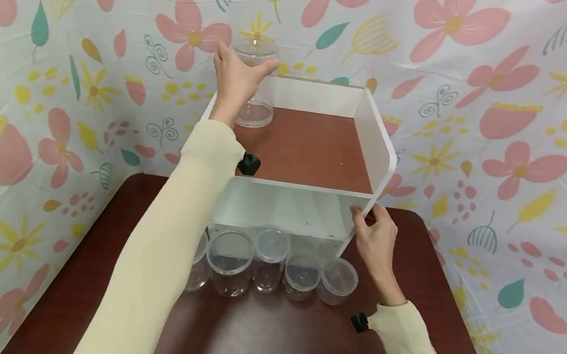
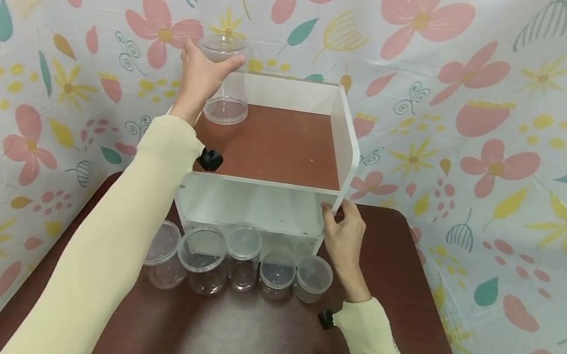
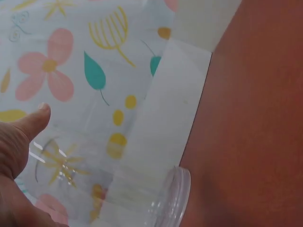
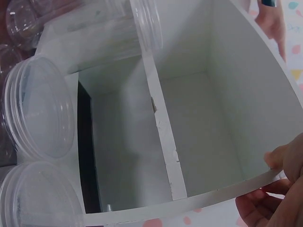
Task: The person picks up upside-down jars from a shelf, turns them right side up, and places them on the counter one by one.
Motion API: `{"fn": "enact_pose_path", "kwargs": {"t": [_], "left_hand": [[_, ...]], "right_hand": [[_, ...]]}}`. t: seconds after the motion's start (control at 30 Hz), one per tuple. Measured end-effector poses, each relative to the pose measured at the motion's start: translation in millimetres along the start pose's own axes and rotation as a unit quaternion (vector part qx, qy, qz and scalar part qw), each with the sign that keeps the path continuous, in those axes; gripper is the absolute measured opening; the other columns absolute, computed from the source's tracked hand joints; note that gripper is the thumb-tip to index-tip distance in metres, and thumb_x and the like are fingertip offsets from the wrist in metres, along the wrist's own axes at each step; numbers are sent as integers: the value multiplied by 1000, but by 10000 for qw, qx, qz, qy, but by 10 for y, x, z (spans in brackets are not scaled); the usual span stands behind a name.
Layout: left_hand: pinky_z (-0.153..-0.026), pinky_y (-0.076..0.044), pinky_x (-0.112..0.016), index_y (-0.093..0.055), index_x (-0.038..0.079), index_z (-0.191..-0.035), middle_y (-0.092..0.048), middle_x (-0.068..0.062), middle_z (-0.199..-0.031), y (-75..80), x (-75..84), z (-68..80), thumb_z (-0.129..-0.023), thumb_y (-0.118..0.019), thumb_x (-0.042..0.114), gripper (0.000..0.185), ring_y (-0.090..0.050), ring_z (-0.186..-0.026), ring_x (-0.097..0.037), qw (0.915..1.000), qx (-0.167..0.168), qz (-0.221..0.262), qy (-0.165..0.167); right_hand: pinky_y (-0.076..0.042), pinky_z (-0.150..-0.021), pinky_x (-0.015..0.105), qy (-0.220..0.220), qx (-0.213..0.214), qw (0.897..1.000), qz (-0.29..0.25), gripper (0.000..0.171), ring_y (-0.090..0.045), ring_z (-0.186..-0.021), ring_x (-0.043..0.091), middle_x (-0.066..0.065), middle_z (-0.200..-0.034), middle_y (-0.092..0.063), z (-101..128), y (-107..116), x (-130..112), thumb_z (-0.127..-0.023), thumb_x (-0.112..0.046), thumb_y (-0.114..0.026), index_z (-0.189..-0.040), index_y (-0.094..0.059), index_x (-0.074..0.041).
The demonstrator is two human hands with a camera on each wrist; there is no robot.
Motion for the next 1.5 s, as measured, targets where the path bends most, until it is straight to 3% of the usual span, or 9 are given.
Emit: {"fn": "enact_pose_path", "kwargs": {"t": [0.33,0.6,1.03,1.3,1.5], "left_hand": [[-123,-10,-26,19,11,-162,11,-4,-172,-31,-32,-82,-87,-73,63,130,3,-158,-16,9994,26,-332,-99],[-124,-10,-30,18,12,-162,9,-1,-173,6,-55,-103,-88,-72,63,128,1,-158,-19,9996,69,-267,64],[-121,-22,-29,-5,20,-166,-17,6,-170,38,-15,-58,-81,-77,64,120,-16,-155,-20,9994,264,6,216],[-118,-24,-23,-2,17,-166,-13,6,-170,49,68,96,-82,-80,59,123,-17,-152,-6,9990,-163,415,-96],[-116,-28,-24,-3,21,-166,-19,7,-168,32,112,236,-81,-81,58,121,-27,-147,-6,9967,-457,648,-144]], "right_hand": [[-40,-64,9,-26,-1,10000,-10,21,-69,-81,32,21,-96,-71,28,12,-6,-94,-9,-76,-106,-72,8],[-41,-63,9,-61,-56,9999,-81,22,-69,-81,32,21,-97,-72,42,-7,-23,-94,-9,-76,-108,-72,8],[-41,-63,9,-63,-31,9999,-121,20,-68,-80,32,21,-96,-70,47,-17,-43,-94,-8,-76,-106,-72,7],[-41,-64,8,-57,-32,9999,-127,20,-68,-80,31,22,-96,-70,30,-6,-53,-94,-8,-76,-105,-72,8],[-41,-65,8,-80,7,9999,-62,20,-68,-79,31,22,-96,-70,19,7,-49,-94,-8,-76,-105,-72,8]]}}
Point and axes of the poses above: each hand's wrist, its own z-axis away from the middle knuckle, its own y-axis out of the back of the hand, x = y × z, the point moved 3 cm from there along -z, towards the middle knuckle
